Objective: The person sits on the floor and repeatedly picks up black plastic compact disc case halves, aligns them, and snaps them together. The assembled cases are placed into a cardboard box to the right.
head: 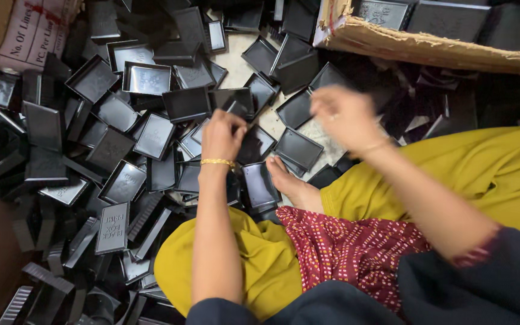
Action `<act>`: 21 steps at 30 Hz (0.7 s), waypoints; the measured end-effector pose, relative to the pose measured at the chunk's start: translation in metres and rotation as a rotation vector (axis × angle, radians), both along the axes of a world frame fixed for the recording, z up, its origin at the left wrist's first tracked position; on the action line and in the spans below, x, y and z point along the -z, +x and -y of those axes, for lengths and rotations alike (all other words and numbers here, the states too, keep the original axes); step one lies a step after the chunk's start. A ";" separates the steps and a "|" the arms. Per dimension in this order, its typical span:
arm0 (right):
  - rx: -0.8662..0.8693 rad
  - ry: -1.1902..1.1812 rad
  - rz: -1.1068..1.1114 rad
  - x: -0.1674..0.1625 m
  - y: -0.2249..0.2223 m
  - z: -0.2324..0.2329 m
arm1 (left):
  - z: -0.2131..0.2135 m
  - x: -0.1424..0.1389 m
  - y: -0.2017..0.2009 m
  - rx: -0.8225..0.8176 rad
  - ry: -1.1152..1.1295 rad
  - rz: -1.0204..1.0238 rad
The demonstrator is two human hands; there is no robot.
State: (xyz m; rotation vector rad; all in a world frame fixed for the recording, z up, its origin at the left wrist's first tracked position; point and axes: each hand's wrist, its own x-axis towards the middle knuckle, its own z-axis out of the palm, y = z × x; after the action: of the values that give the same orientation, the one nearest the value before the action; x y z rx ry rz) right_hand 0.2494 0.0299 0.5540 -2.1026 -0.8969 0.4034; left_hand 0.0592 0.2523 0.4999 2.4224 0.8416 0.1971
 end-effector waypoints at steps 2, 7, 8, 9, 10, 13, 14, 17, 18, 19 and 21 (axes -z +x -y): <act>-0.181 -0.375 0.233 0.060 -0.010 -0.016 | 0.003 -0.003 -0.001 -0.101 -0.157 0.245; -0.259 -0.531 -0.159 0.109 0.014 0.012 | 0.015 -0.013 0.002 -0.120 -0.816 0.820; -0.175 -0.454 -0.401 0.107 0.020 0.020 | 0.017 -0.014 0.003 -0.213 -0.936 0.815; -0.086 -0.368 -0.636 0.101 0.024 0.027 | 0.020 -0.015 0.004 -0.241 -1.137 0.921; 0.005 -0.268 -0.860 0.090 0.028 0.029 | 0.021 -0.014 0.007 -0.261 -1.335 1.030; -0.043 0.017 -1.230 0.053 0.016 0.022 | 0.028 -0.006 0.018 -0.300 -1.672 1.131; -0.052 0.127 -1.133 0.044 0.005 0.013 | 0.031 -0.002 0.020 -0.314 -1.738 1.128; -0.070 0.311 -0.790 0.027 -0.038 -0.019 | 0.044 0.014 0.033 -0.228 -1.579 1.113; -0.069 0.280 -0.642 0.023 -0.050 -0.028 | 0.048 0.019 0.034 -0.219 -1.568 1.076; -0.065 0.250 -0.493 0.019 -0.059 -0.034 | 0.052 0.023 0.036 -0.207 -1.556 1.040; -0.044 0.132 -0.458 0.014 -0.073 -0.040 | 0.059 0.028 0.037 -0.205 -1.503 1.001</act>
State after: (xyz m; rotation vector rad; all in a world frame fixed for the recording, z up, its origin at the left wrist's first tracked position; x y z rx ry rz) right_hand 0.1769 0.0694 0.5402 -1.7681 -0.6770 0.7883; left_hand 0.0961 0.1932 0.4718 0.6480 0.4135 0.5356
